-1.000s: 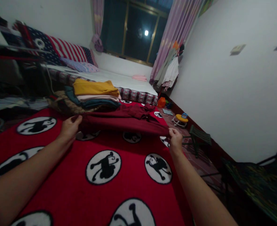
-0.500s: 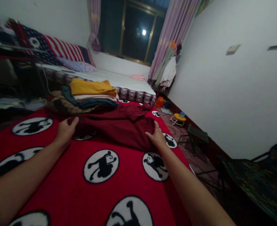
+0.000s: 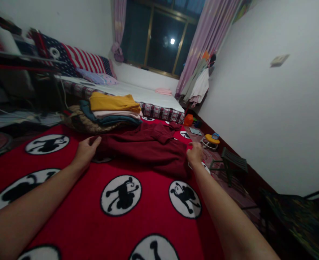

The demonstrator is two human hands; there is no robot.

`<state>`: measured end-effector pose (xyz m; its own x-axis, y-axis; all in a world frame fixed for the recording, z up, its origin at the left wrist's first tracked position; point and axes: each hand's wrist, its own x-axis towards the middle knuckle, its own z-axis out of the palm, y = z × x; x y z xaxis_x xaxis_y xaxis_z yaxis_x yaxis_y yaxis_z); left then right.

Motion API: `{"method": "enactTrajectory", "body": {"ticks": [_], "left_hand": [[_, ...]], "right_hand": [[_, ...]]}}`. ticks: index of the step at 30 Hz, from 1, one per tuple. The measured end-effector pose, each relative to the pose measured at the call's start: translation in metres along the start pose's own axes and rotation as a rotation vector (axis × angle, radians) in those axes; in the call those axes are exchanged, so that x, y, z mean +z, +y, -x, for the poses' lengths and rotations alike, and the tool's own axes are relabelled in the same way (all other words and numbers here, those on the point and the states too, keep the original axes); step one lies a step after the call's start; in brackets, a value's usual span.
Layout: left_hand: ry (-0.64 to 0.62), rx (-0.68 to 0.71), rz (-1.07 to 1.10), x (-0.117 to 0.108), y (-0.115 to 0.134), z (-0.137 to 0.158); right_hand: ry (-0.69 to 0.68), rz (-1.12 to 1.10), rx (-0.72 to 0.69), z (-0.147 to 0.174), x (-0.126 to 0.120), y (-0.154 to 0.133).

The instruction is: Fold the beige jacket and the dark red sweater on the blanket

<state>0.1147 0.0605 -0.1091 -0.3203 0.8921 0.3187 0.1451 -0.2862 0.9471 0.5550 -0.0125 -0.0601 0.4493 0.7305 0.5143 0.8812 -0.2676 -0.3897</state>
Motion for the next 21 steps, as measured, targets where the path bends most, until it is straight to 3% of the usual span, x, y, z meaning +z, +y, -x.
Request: {"method": "enactTrajectory", "body": {"ticks": [3, 9, 15, 18, 21], "left_hand": [[-0.006, 0.009, -0.021, -0.002, 0.001, 0.000], [0.002, 0.034, -0.072, -0.001, 0.004, 0.002], [-0.025, 0.030, -0.065, -0.002, 0.002, 0.003], [-0.030, 0.046, -0.046, -0.003, 0.000, 0.003], [-0.020, 0.055, -0.030, -0.002, -0.001, 0.002]], "right_hand": [[-0.062, -0.013, -0.106, -0.008, 0.016, -0.024], [-0.203, -0.008, -0.186, -0.013, 0.041, -0.074], [-0.180, -0.470, -0.036, -0.024, 0.058, -0.102], [-0.094, -0.564, 0.043, -0.037, 0.044, -0.103], [0.021, -0.777, 0.157, -0.040, 0.004, -0.092]]}}
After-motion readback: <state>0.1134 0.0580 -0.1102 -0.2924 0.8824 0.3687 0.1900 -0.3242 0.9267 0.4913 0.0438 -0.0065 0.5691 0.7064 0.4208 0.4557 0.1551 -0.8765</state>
